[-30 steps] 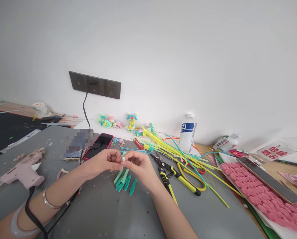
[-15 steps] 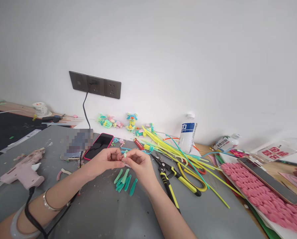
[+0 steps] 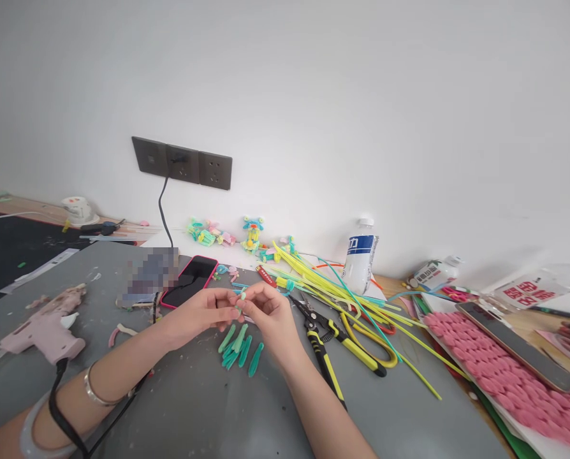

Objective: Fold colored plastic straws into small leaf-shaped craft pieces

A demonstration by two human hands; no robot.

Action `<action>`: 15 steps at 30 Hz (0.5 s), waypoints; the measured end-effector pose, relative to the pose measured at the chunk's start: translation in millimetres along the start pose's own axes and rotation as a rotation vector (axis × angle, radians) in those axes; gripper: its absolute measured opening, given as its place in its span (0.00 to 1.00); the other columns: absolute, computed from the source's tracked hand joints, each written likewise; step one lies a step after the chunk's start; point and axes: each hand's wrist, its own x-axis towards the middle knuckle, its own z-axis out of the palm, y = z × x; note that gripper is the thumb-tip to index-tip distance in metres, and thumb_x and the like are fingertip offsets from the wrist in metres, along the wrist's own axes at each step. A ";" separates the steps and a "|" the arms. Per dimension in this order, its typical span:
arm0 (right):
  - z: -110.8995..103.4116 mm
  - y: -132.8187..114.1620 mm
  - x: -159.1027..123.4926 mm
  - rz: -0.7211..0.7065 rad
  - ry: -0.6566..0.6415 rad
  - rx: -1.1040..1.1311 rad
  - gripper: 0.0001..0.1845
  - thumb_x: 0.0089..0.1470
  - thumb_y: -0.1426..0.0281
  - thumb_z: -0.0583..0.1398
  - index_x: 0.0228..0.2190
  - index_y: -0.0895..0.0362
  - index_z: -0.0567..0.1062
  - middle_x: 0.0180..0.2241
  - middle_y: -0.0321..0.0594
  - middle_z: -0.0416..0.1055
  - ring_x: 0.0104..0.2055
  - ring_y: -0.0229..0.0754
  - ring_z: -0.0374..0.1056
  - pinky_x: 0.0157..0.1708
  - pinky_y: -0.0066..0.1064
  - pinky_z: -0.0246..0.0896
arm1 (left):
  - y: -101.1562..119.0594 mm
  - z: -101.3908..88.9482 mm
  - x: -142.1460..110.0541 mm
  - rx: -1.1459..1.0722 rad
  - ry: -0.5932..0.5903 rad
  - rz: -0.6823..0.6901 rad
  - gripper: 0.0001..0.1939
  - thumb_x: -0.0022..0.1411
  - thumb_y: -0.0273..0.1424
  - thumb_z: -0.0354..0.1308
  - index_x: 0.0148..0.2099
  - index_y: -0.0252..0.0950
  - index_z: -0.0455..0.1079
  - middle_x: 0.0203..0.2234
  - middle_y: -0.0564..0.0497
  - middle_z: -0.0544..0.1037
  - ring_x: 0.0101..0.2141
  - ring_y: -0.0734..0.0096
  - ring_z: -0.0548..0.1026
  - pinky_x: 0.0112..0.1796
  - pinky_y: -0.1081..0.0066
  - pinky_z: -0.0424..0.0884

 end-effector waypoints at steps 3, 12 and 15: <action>0.2 -1.4 -0.6 0.015 -0.032 0.064 0.13 0.47 0.62 0.70 0.27 0.55 0.72 0.25 0.33 0.71 0.24 0.35 0.65 0.25 0.27 0.61 | -1.3 -2.2 -1.1 -0.078 -0.069 -0.070 0.16 0.55 0.41 0.66 0.37 0.33 0.76 0.33 0.46 0.78 0.30 0.74 0.70 0.30 0.75 0.64; 2.2 -3.6 -4.4 0.062 -0.154 0.172 0.13 0.49 0.63 0.69 0.28 0.54 0.71 0.24 0.33 0.72 0.21 0.35 0.64 0.21 0.28 0.61 | -2.2 -5.2 -2.6 -0.122 -0.214 -0.154 0.17 0.55 0.42 0.67 0.36 0.32 0.79 0.30 0.45 0.79 0.24 0.78 0.67 0.25 0.75 0.60; 3.6 -3.9 -5.2 0.067 -0.159 0.192 0.13 0.48 0.63 0.69 0.27 0.54 0.71 0.26 0.34 0.73 0.23 0.35 0.66 0.23 0.28 0.63 | -2.7 -5.3 -2.5 -0.152 -0.233 -0.162 0.16 0.52 0.42 0.69 0.33 0.32 0.78 0.26 0.47 0.79 0.22 0.79 0.66 0.24 0.75 0.59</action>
